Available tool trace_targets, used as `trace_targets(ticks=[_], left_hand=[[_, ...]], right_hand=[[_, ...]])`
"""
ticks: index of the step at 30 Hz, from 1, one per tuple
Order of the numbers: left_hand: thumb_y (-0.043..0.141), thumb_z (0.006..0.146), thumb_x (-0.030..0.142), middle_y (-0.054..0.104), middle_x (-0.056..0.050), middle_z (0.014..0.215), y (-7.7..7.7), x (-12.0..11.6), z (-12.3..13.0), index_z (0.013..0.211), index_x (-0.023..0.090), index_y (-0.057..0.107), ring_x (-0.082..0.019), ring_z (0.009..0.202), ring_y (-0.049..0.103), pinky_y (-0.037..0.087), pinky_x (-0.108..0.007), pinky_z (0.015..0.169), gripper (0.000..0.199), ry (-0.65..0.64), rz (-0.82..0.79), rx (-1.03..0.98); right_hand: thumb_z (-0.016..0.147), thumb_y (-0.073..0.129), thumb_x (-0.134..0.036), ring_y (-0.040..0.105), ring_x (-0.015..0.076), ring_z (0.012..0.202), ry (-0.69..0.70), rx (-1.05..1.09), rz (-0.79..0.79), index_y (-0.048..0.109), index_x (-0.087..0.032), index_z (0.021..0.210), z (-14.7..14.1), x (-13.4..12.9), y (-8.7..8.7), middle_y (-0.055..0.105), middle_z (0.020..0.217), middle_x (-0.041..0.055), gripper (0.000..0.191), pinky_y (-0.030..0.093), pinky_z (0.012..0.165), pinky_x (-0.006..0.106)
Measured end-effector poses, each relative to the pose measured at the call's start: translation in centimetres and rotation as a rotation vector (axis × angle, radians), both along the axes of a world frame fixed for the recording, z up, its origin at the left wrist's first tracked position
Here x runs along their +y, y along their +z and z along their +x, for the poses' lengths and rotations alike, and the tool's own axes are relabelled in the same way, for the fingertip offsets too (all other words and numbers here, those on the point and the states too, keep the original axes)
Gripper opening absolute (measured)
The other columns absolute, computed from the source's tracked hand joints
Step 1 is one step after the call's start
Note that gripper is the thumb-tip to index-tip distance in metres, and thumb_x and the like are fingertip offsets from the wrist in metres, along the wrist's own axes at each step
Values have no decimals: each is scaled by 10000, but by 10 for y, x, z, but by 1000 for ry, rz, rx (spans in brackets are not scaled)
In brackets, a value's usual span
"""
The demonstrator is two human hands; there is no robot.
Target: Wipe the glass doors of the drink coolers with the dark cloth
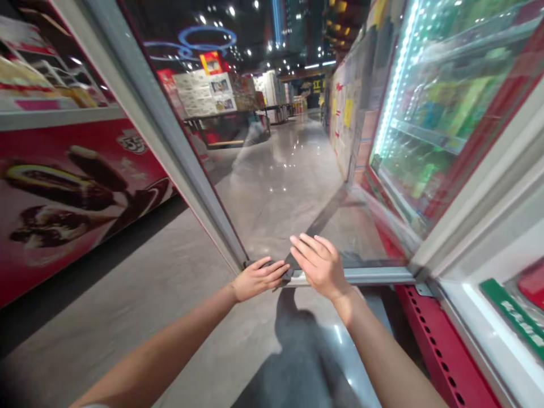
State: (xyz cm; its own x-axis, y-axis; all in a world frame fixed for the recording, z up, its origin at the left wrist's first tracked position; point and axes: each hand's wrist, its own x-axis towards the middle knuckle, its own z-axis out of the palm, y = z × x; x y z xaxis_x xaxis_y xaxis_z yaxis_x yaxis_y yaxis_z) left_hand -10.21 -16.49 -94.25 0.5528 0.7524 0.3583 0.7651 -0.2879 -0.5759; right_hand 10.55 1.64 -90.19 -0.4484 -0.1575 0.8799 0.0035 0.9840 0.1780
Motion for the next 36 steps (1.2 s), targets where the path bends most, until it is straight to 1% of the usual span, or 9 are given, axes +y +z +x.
trace_targets(ticks=[11, 14, 20, 22, 24, 29, 31, 33, 36], left_hand=[[602, 990, 273, 570, -38, 1517, 120, -23, -11, 1207, 260, 640, -178, 1456, 468, 66, -515, 1311, 221, 48, 278, 172], [610, 979, 218, 532, -64, 1544, 181, -24, -10, 1275, 240, 622, -184, 1488, 414, -5, -503, 1309, 297, 60, 383, 149], [491, 994, 115, 473, -94, 1571, 345, -10, -6, 1465, 215, 494, -202, 1533, 289, -101, -562, 1276, 482, 98, 640, -30], [461, 994, 98, 431, -112, 1593, 374, -8, -6, 1469, 182, 489, -214, 1540, 262, -41, -561, 1293, 483, 124, 704, -65], [474, 986, 97, 437, -117, 1589, 372, -13, -9, 1420, 155, 534, -214, 1537, 273, 47, -504, 1315, 441, 103, 707, -23], [559, 975, 191, 477, -97, 1569, 313, -28, -25, 1321, 181, 608, -189, 1487, 409, 141, -421, 1317, 349, -59, 557, 183], [559, 975, 186, 491, -109, 1558, 327, -23, -26, 1315, 171, 610, -207, 1478, 429, 153, -451, 1315, 344, -61, 575, 197], [520, 985, 164, 499, -126, 1551, 380, -12, -22, 1332, 160, 597, -222, 1485, 417, 169, -481, 1310, 355, -50, 652, 140], [427, 990, 116, 466, -138, 1575, 500, 8, -8, 1385, 166, 565, -231, 1508, 374, 177, -542, 1300, 421, 3, 777, -81]], right_hand=[[923, 479, -48, 598, 211, 1313, -91, 17, 72, 690, -219, 1258, -26, -36, 61, 710, 1345, 57, 431, 420, 1145, 410], [907, 481, -37, 611, 223, 1296, -176, 52, 33, 698, -226, 1263, -23, -46, 87, 713, 1339, 68, 458, 435, 1129, 427], [887, 482, -5, 583, 262, 1341, -191, 248, -36, 610, -281, 1396, -33, -66, 166, 701, 1359, 56, 593, 490, 1064, 470], [889, 482, -8, 579, 273, 1347, -158, 304, -51, 571, -283, 1439, -40, -75, 190, 690, 1373, 71, 621, 509, 1045, 484], [892, 475, -7, 582, 276, 1343, -137, 359, -81, 542, -288, 1469, -45, -86, 206, 681, 1383, 81, 645, 523, 1036, 494], [898, 455, -15, 603, 273, 1319, -137, 349, -113, 518, -299, 1493, -44, -109, 213, 675, 1389, 80, 663, 543, 1024, 505], [896, 457, -17, 601, 273, 1323, -146, 326, -108, 525, -303, 1487, -38, -112, 217, 677, 1388, 74, 660, 548, 1023, 512], [897, 464, -19, 597, 269, 1329, -161, 332, -113, 547, -315, 1468, -31, -112, 228, 680, 1385, 64, 648, 552, 1027, 519], [906, 470, -24, 612, 257, 1310, -187, 385, -136, 601, -335, 1417, -23, -111, 253, 700, 1356, 48, 612, 568, 1016, 515]])
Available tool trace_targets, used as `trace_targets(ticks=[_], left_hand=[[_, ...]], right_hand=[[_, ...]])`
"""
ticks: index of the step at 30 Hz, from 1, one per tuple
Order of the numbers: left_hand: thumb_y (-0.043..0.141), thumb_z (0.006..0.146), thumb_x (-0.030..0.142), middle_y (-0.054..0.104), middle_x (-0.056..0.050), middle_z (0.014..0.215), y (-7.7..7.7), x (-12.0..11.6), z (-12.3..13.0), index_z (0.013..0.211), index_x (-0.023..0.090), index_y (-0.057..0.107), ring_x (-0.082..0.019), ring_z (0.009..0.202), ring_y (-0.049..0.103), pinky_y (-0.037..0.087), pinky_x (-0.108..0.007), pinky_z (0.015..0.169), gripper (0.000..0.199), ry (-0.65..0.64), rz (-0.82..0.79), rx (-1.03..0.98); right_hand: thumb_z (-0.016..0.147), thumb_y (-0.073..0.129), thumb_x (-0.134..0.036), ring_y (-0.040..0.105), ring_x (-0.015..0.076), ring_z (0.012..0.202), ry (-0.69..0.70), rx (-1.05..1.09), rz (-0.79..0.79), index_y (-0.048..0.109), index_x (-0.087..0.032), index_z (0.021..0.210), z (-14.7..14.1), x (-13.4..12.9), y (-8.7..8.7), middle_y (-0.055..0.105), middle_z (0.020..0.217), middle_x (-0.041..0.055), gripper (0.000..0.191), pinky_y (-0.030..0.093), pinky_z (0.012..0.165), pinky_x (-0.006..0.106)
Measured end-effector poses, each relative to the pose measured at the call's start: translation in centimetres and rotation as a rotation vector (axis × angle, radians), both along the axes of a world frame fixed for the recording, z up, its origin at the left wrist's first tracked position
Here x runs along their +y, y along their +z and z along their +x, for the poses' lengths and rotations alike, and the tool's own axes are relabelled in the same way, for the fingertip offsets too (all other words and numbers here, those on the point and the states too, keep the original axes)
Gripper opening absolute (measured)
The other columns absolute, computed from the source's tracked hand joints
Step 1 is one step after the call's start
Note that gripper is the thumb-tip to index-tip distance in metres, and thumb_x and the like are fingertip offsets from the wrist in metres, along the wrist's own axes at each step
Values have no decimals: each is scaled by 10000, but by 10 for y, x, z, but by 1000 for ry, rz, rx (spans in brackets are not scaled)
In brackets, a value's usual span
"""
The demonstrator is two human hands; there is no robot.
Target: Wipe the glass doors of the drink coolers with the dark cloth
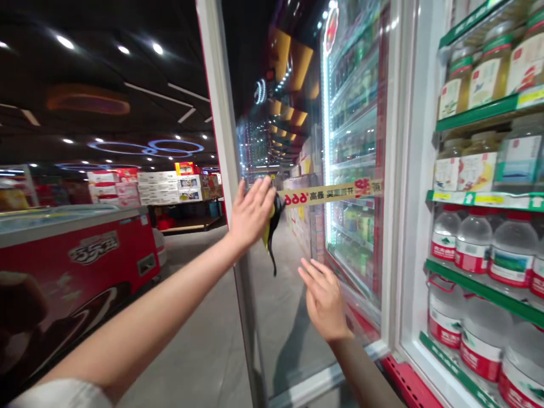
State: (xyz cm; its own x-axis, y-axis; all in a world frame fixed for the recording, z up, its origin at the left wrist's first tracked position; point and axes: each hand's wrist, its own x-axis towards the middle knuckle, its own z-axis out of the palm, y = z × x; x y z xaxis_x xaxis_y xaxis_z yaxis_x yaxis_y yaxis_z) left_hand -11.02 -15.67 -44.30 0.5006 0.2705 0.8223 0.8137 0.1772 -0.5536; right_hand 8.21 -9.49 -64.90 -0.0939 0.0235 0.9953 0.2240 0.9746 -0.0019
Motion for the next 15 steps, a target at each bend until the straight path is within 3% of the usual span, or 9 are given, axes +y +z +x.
trace_targets(ticks=[2, 3, 4, 5, 7, 11, 13, 15], left_hand=[[415, 973, 104, 421, -152, 1603, 66, 7, 11, 1403, 145, 556, -245, 1527, 336, 145, -550, 1303, 454, -13, 37, -122], [429, 962, 108, 410, -163, 1608, 86, 7, 14, 1409, 133, 553, -253, 1532, 326, 126, -553, 1304, 464, -19, 37, -144], [443, 950, 109, 404, -171, 1610, 95, 5, 16, 1414, 123, 548, -258, 1537, 314, 113, -554, 1305, 476, -27, 26, -146], [454, 941, 106, 402, -174, 1611, 93, 1, 15, 1414, 115, 548, -262, 1541, 301, 114, -553, 1306, 483, -37, 9, -129], [451, 946, 108, 409, -174, 1603, 62, -9, 7, 1408, 126, 550, -258, 1538, 304, 139, -563, 1300, 472, -56, -26, -58], [440, 951, 76, 450, -163, 1574, -23, -28, -12, 1437, 147, 506, -241, 1514, 347, 200, -555, 1288, 495, -90, -132, 124], [439, 941, 65, 455, -182, 1566, -39, -31, -13, 1432, 139, 495, -247, 1515, 341, 172, -588, 1284, 499, -94, -115, 76], [456, 938, 90, 462, -197, 1561, -32, -29, -8, 1411, 138, 502, -256, 1531, 305, 106, -634, 1278, 477, -105, -79, -11]], right_hand=[[916, 471, -32, 631, 247, 1284, -7, 41, -20, 629, -338, 1389, 1, 0, 19, 707, 1343, 46, 585, 581, 1004, 502], [920, 469, -35, 640, 240, 1271, -2, 63, -29, 636, -337, 1382, 1, -1, 29, 707, 1343, 47, 576, 584, 1005, 494], [923, 468, -39, 647, 233, 1262, 10, 86, -36, 639, -335, 1380, 0, -2, 38, 705, 1346, 48, 571, 585, 1010, 485], [926, 465, -43, 653, 225, 1257, 29, 108, -41, 639, -333, 1382, -1, -3, 47, 703, 1350, 49, 567, 585, 1019, 472], [936, 461, -56, 659, 209, 1257, 81, 150, -57, 640, -324, 1387, -6, -8, 63, 701, 1353, 53, 554, 582, 1040, 439], [971, 466, -115, 690, 196, 1217, 227, 159, -157, 670, -288, 1361, -21, -25, 85, 714, 1328, 67, 473, 582, 1058, 386], [986, 475, -159, 708, 203, 1186, 326, 173, -224, 669, -276, 1365, -31, -33, 93, 713, 1330, 77, 441, 602, 1030, 380], [1003, 469, -206, 698, 220, 1207, 421, 216, -284, 626, -269, 1416, -41, -37, 104, 685, 1373, 90, 447, 621, 997, 389]])
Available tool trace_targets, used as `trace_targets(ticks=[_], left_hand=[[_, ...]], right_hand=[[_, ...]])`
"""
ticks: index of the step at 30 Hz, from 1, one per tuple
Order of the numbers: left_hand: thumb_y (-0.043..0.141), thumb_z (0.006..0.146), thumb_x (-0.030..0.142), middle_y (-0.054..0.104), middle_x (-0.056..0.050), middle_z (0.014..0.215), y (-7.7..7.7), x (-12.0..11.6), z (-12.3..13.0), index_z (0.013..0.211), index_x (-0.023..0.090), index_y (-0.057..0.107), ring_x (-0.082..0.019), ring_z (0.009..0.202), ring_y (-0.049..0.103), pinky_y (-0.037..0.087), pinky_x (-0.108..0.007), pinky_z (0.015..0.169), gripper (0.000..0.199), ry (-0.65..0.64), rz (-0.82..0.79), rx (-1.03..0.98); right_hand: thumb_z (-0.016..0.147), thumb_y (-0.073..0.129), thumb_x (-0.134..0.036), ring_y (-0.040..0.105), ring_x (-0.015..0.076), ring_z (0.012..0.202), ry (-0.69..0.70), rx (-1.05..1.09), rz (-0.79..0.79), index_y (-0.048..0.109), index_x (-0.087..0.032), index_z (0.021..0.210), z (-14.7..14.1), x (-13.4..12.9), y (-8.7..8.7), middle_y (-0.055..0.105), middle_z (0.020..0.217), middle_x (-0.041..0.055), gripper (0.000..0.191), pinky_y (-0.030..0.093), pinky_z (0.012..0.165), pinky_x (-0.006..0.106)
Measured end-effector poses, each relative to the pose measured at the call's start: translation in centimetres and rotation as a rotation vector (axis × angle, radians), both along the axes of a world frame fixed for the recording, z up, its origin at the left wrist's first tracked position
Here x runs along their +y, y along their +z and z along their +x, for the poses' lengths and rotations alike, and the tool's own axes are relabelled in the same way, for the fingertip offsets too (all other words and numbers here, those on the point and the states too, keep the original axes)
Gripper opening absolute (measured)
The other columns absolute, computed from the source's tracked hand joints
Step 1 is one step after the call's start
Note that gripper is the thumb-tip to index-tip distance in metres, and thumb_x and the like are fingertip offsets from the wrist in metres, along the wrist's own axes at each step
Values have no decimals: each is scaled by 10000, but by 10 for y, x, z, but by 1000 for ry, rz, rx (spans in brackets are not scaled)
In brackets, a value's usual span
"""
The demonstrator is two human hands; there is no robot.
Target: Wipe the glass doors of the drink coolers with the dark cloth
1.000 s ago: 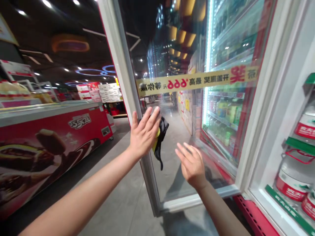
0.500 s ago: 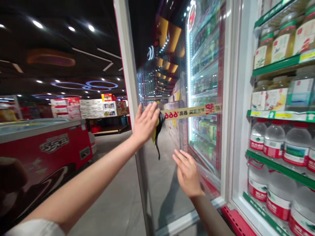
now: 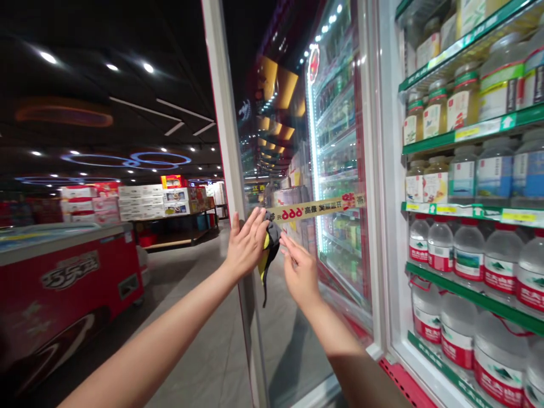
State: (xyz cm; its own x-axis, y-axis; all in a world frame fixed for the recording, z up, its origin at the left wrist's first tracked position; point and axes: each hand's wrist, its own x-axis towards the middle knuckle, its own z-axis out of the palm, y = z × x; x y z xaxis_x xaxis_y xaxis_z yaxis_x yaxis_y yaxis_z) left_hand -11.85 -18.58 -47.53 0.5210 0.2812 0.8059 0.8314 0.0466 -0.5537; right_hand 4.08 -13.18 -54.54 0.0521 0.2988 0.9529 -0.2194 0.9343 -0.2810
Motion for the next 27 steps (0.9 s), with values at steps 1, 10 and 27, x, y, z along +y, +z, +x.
trace_targets(ticks=[1, 10, 27], left_hand=[[478, 941, 124, 456, -205, 1566, 8, 2, 4, 1411, 138, 499, -266, 1543, 275, 68, -655, 1272, 471, -5, 22, -52], [670, 878, 474, 207, -269, 1669, 23, -31, 9, 1627, 90, 135, -346, 1586, 73, -18, -625, 1261, 997, 12, 43, -199], [692, 900, 420, 70, -232, 1713, 8, -75, 13, 1631, 253, -121, -342, 1581, 138, 265, -580, 1236, 1107, -260, -147, -349]], right_hand=[[1011, 459, -225, 677, 230, 1242, 36, 17, -21, 590, -267, 1452, -5, -1, 6, 658, 1410, 94, 463, 621, 997, 398], [1024, 416, -287, 319, 226, 1544, -60, -62, -17, 379, -279, 1590, -34, 0, 34, 320, 1677, 66, 567, 329, 1254, 478], [834, 477, -75, 380, 295, 1493, -572, -77, 260, 488, -346, 1501, 0, -9, 97, 346, 1624, 57, 721, 381, 1218, 525]])
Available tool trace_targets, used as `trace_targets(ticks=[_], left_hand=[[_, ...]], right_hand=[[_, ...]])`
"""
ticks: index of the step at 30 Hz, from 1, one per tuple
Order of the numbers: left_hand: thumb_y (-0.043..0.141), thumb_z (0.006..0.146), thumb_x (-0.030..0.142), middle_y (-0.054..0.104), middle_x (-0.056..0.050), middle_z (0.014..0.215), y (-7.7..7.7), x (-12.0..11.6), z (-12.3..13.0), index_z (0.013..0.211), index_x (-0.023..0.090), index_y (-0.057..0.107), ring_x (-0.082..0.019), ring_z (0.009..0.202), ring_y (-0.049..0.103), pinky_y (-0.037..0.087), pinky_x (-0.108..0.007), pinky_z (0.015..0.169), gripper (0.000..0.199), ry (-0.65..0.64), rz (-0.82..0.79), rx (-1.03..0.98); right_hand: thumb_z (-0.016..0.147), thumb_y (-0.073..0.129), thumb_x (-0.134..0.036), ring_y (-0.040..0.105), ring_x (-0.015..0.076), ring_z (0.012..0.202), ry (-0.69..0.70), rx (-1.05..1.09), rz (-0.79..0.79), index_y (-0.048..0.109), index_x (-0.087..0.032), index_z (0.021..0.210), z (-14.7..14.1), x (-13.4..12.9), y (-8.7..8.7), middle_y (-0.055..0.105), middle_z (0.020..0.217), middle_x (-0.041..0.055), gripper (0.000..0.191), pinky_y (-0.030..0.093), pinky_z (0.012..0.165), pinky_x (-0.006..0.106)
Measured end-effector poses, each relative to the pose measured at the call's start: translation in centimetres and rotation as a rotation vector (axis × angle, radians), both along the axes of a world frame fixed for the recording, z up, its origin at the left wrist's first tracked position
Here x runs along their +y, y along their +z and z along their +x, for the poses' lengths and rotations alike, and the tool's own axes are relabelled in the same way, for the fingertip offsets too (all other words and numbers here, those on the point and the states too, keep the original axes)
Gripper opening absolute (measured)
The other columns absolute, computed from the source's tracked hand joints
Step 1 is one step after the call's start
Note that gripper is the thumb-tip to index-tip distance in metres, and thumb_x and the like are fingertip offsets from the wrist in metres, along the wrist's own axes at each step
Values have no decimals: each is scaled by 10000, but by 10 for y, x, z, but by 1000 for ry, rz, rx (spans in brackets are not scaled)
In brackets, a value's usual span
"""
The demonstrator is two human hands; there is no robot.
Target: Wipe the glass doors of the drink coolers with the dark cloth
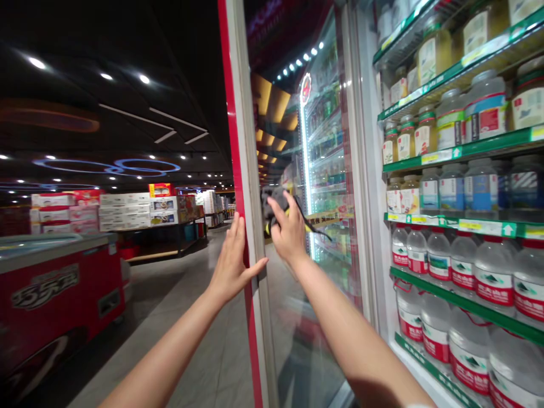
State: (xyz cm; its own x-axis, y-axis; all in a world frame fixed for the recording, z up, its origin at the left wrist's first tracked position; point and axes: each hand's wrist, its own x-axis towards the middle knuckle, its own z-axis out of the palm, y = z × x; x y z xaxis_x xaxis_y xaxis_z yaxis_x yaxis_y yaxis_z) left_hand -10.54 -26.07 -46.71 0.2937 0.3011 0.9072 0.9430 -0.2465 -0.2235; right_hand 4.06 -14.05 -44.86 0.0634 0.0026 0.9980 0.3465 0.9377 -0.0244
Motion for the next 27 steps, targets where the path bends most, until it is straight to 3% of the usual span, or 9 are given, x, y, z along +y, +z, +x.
trace_targets(ticks=[3, 5, 7, 13, 15, 18, 22, 24, 27], left_hand=[[694, 895, 440, 57, -213, 1720, -1, 0, -1, 1644, 288, -31, -361, 1572, 181, 299, -589, 1218, 1053, -8, 11, -65], [686, 900, 452, 115, -206, 1716, 0, 2, -2, 1646, 291, -15, -358, 1566, 212, 313, -584, 1214, 1036, -27, 7, -70], [680, 904, 453, 149, -196, 1714, 0, 5, -4, 1647, 287, -8, -353, 1563, 228, 328, -572, 1211, 1027, -51, 8, -64], [695, 895, 395, 201, -144, 1712, -1, 15, -7, 1647, 312, 74, -326, 1558, 254, 336, -537, 1223, 979, -90, 80, -124], [695, 896, 366, 210, -132, 1711, -3, 18, -8, 1646, 321, 85, -315, 1556, 263, 332, -526, 1229, 968, -92, 90, -145], [697, 888, 322, 218, -115, 1710, -5, 23, -8, 1647, 327, 83, -309, 1553, 268, 326, -514, 1237, 976, -103, 105, -159], [692, 881, 285, 205, -96, 1717, -7, 26, -5, 1647, 325, 80, -310, 1559, 246, 305, -506, 1249, 982, -126, 111, -173], [692, 882, 291, 201, -94, 1718, -7, 25, -2, 1647, 326, 82, -313, 1561, 240, 301, -513, 1248, 979, -128, 112, -179], [683, 890, 297, 214, -90, 1715, -8, 23, 2, 1646, 335, 87, -309, 1561, 244, 307, -518, 1243, 963, -124, 124, -179]], right_hand=[[830, 508, -119, 362, 350, 1502, -36, -62, -5, 384, -356, 1565, -7, -10, -124, 236, 1683, 77, 782, 421, 1167, 599], [811, 492, -88, 360, 351, 1506, -59, -45, -16, 343, -381, 1581, -16, -12, -160, 186, 1699, 63, 837, 424, 1156, 619], [814, 489, -73, 340, 327, 1517, -65, -1, -69, 335, -396, 1583, -25, -8, -138, 192, 1692, 49, 848, 398, 1186, 597], [822, 508, -121, 358, 297, 1496, -88, 86, -124, 477, -329, 1523, -4, 59, 35, 284, 1657, 47, 732, 344, 1239, 483], [830, 480, -118, 416, 304, 1457, -81, 184, -225, 476, -285, 1523, 12, 92, 27, 293, 1640, 99, 713, 390, 1201, 493], [857, 447, -112, 434, 328, 1442, -49, 338, -349, 432, -292, 1541, 22, 118, -54, 299, 1610, 150, 708, 448, 1123, 567], [900, 519, -165, 311, 365, 1517, -82, 184, -302, 225, -325, 1626, 2, 80, -142, 121, 1677, 156, 800, 443, 1119, 579], [940, 536, -259, 259, 389, 1535, -114, 98, -246, 244, -335, 1623, -14, 50, -125, 71, 1695, 144, 747, 392, 1152, 614], [983, 533, -366, 281, 335, 1535, -138, -14, -78, 344, -413, 1573, -24, 30, -31, 184, 1681, 78, 622, 292, 1221, 604]])
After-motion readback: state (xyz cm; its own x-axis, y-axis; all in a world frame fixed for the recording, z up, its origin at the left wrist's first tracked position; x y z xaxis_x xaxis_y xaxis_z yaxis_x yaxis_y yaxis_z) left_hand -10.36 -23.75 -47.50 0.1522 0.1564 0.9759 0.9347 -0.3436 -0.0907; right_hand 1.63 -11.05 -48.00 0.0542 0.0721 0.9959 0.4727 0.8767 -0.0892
